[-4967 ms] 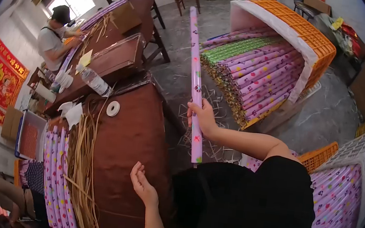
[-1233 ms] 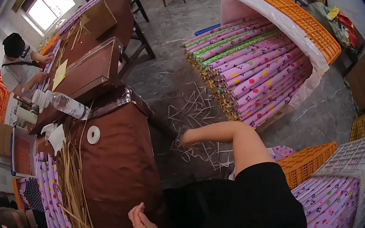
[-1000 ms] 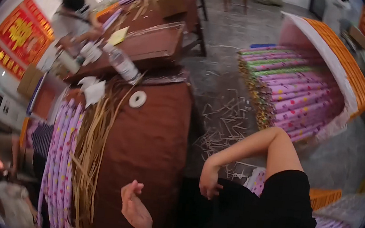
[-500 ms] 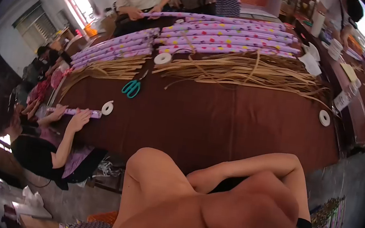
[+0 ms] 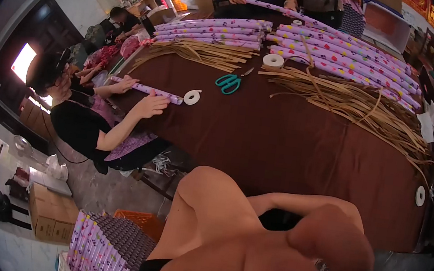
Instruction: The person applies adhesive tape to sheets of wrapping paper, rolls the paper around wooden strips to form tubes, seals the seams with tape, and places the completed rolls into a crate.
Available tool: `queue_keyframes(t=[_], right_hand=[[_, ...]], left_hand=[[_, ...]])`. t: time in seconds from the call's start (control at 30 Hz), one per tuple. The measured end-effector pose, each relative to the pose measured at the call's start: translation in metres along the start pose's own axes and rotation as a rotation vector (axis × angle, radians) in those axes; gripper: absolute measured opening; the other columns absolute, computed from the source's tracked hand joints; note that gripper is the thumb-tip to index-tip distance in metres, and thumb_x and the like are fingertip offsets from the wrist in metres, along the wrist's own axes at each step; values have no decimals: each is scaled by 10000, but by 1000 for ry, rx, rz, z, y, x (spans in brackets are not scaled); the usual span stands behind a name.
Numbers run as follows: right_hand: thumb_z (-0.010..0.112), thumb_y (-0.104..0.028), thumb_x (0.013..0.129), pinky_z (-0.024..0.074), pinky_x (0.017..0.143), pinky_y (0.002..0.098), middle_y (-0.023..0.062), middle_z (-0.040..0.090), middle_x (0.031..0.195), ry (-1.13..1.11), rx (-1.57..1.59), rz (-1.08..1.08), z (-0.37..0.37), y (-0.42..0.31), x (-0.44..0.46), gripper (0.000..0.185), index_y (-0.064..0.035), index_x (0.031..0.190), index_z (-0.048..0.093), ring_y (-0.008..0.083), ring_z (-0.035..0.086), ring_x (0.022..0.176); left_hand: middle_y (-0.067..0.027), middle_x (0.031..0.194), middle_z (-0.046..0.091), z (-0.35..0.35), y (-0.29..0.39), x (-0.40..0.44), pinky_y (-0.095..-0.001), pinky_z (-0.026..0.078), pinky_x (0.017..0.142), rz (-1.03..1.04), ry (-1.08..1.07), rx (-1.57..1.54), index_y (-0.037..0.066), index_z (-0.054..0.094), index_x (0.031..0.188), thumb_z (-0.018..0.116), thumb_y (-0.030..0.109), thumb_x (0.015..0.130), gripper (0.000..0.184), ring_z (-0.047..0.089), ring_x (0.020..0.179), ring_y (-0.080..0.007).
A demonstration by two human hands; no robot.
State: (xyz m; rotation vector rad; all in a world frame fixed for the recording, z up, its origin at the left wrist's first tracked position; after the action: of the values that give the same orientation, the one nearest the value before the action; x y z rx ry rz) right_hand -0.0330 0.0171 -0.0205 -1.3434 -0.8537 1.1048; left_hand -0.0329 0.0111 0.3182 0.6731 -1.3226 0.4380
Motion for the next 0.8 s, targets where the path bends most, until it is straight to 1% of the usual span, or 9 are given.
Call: queue_keyframes(t=[0.07, 0.2, 0.27, 0.4, 0.47, 0.5, 0.57, 0.7, 0.8], right_hand=[[497, -183, 1017, 463, 959, 333, 103, 569, 1288, 15, 4, 110, -2, -6, -9, 402, -44, 1394, 469, 191, 549, 1136], [505, -204, 1016, 457, 972, 341, 112, 564, 1310, 25, 14, 49, -7, 10, -3, 409, -49, 1394, 471, 200, 548, 1155], [515, -233, 1014, 452, 974, 349, 119, 560, 1325, 17, -46, 195, -7, 14, -7, 420, -53, 1391, 476, 206, 550, 1147], [518, -258, 1014, 451, 963, 355, 119, 562, 1311, 29, -76, 121, 4, 32, -3, 431, -58, 1393, 474, 211, 555, 1126], [521, -271, 1013, 453, 956, 348, 114, 574, 1280, 392, -828, -15, 10, -16, -25, 437, -61, 1394, 474, 203, 554, 1119], [521, -271, 1013, 453, 956, 348, 114, 574, 1280, 381, -826, -17, 1, -22, -24, 437, -61, 1394, 474, 203, 554, 1119], [521, -288, 1013, 455, 948, 341, 102, 583, 1247, 53, -100, 270, -8, -4, -18, 448, -68, 1399, 471, 193, 561, 1092], [544, -286, 1002, 460, 942, 340, 91, 612, 1191, 74, -68, 225, -6, 3, -15, 438, -65, 1378, 498, 182, 576, 1061], [578, -188, 983, 471, 926, 316, 64, 657, 1082, 290, 79, -51, -18, -42, -24, 343, -64, 1303, 561, 145, 598, 1027]], left_hand=[[-109, 1004, 590, 1, 1, 0, -363, 439, 820, 9, -4, 12, 41, 573, 1128, 248, 485, 1027, 559, 536, 942, -249], [-104, 996, 588, 7, 1, 3, -361, 438, 819, 30, -28, 5, 48, 574, 1113, 254, 479, 1027, 544, 535, 939, -244], [-102, 993, 587, 10, 0, 4, -360, 437, 818, 41, -37, -1, 52, 574, 1106, 257, 477, 1027, 536, 535, 938, -242], [-97, 986, 586, 13, 4, 3, -359, 436, 817, 70, -46, 1, 59, 576, 1092, 263, 471, 1027, 521, 534, 935, -237], [-94, 982, 585, 15, 7, 2, -358, 435, 816, 85, -46, 10, 62, 576, 1085, 266, 468, 1027, 514, 534, 933, -234], [-93, 980, 584, 14, 9, 1, -358, 435, 816, 91, -45, 15, 64, 577, 1081, 268, 467, 1027, 510, 533, 932, -233], [-91, 977, 584, 14, 14, -1, -357, 435, 816, 101, -39, 31, 68, 577, 1074, 271, 464, 1027, 503, 533, 931, -231], [-86, 970, 582, 9, 28, -7, -355, 433, 815, 127, -11, 92, 75, 579, 1060, 277, 459, 1027, 489, 532, 928, -226], [-82, 964, 581, 3, 46, -11, -354, 433, 814, 155, 19, 178, 80, 580, 1049, 282, 455, 1027, 479, 531, 926, -223]])
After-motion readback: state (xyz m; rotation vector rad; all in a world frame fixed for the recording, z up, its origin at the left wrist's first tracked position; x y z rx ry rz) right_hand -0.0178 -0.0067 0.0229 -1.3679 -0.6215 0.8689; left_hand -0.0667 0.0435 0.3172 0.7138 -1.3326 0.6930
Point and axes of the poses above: each hand's wrist, its own x-axis towards the middle knuckle, its own z-axis out of the palm, y = z × x, the point moved 8 cm from there along x, towards the middle knuckle
